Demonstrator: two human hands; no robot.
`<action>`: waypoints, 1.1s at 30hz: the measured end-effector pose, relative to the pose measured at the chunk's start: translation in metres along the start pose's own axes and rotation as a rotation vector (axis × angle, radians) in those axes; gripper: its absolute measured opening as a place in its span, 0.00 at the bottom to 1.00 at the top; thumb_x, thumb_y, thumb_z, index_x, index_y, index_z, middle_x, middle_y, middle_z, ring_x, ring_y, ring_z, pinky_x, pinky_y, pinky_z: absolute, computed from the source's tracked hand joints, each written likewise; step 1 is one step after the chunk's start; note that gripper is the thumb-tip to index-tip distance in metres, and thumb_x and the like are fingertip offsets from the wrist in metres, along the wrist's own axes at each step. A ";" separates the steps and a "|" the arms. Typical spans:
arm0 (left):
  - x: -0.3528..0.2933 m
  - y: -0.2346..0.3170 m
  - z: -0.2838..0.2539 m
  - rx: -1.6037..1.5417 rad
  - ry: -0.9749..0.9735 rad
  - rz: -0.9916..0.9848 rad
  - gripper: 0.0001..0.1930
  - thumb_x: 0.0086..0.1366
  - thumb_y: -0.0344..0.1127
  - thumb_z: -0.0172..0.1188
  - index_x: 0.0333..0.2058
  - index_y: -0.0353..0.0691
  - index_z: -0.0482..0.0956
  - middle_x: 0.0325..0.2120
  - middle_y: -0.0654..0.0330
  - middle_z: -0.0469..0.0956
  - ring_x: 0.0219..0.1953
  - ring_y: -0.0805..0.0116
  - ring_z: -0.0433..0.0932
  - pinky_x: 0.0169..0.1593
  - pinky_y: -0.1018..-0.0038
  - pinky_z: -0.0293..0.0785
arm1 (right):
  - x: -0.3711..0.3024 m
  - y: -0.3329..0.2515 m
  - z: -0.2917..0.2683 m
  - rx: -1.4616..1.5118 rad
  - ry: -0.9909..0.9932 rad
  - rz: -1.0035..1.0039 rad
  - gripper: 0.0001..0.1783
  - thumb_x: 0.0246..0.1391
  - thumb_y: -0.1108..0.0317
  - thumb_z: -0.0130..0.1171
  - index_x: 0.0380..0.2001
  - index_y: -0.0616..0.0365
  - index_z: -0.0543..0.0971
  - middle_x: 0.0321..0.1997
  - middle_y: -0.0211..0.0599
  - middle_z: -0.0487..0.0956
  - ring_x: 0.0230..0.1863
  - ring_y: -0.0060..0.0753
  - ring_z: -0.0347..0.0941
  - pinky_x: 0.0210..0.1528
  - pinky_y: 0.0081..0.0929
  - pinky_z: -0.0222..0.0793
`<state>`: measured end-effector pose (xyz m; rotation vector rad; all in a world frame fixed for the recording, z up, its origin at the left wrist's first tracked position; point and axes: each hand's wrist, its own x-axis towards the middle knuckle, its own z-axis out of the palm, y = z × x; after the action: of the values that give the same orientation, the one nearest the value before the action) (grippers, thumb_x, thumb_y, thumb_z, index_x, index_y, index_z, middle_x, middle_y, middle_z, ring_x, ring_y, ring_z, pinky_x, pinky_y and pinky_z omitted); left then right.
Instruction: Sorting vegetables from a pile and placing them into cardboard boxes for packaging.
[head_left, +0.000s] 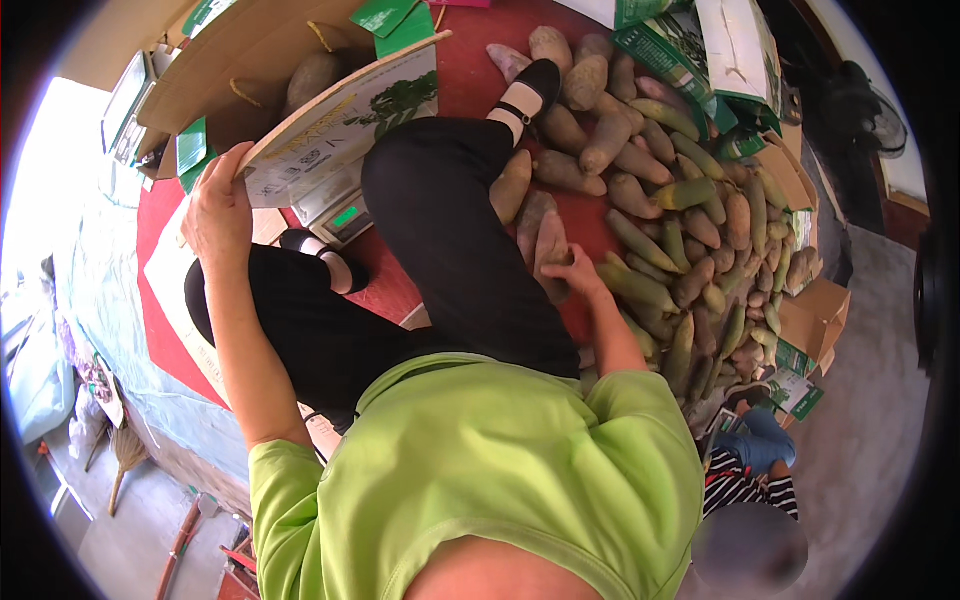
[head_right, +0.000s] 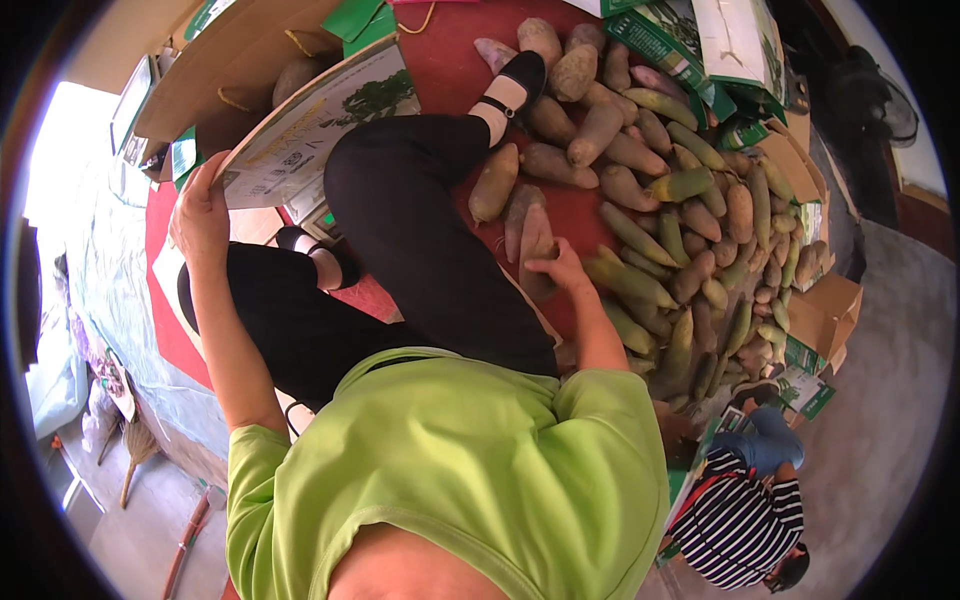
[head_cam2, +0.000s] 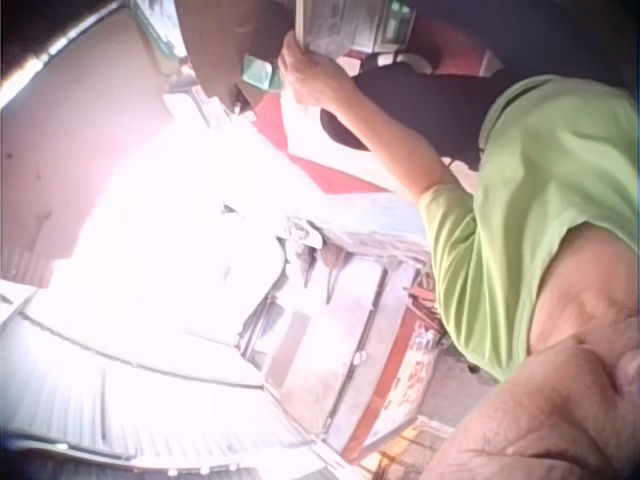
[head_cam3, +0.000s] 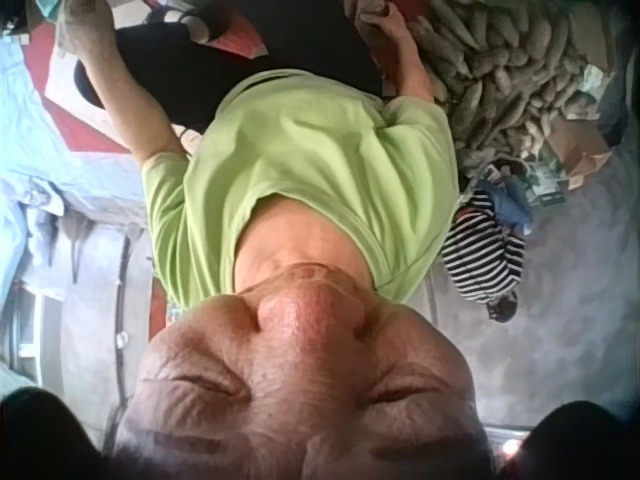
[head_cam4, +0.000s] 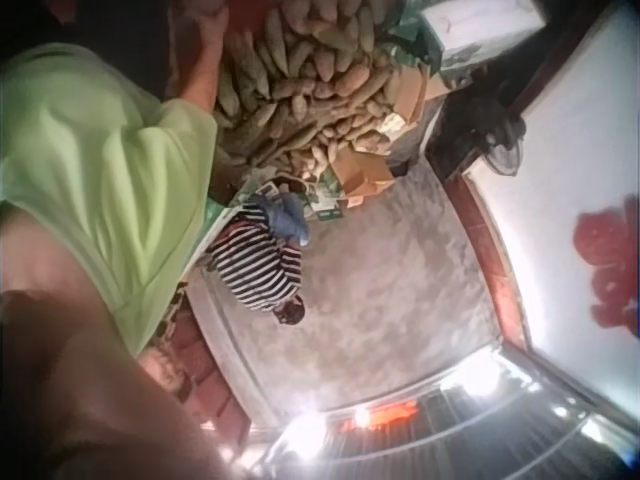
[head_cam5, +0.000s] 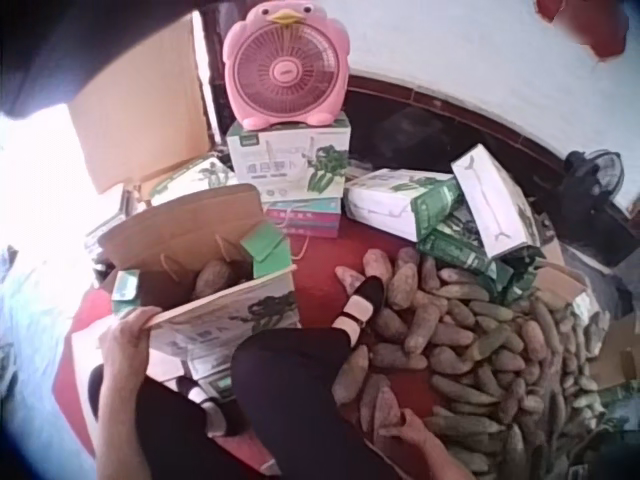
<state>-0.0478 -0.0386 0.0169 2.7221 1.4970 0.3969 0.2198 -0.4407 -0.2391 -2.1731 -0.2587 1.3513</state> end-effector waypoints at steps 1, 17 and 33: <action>0.000 0.000 0.001 -0.008 -0.003 0.006 0.15 0.60 0.31 0.51 0.43 0.57 0.78 0.38 0.67 0.79 0.41 0.63 0.78 0.38 0.68 0.73 | -0.007 -0.013 -0.004 0.164 0.051 0.031 0.48 0.26 0.59 0.75 0.54 0.61 0.65 0.53 0.43 0.71 0.54 0.39 0.67 0.55 0.34 0.64; -0.001 0.003 0.006 -0.012 0.012 0.026 0.15 0.60 0.31 0.51 0.43 0.57 0.78 0.36 0.67 0.79 0.38 0.64 0.78 0.36 0.71 0.72 | 0.002 -0.002 0.031 -0.490 0.082 -0.138 0.43 0.27 0.52 0.71 0.49 0.60 0.69 0.51 0.53 0.72 0.52 0.52 0.69 0.54 0.38 0.65; 0.002 0.007 0.004 -0.083 0.022 0.051 0.18 0.55 0.24 0.49 0.41 0.51 0.78 0.37 0.62 0.78 0.43 0.60 0.76 0.41 0.68 0.72 | 0.099 0.039 -0.003 0.783 0.548 0.354 0.26 0.44 0.64 0.65 0.47 0.51 0.68 0.35 0.34 0.70 0.33 0.34 0.66 0.34 0.44 0.67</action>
<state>-0.0399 -0.0407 0.0146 2.7055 1.3851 0.4807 0.2646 -0.4306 -0.3356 -1.8257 0.7677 0.7564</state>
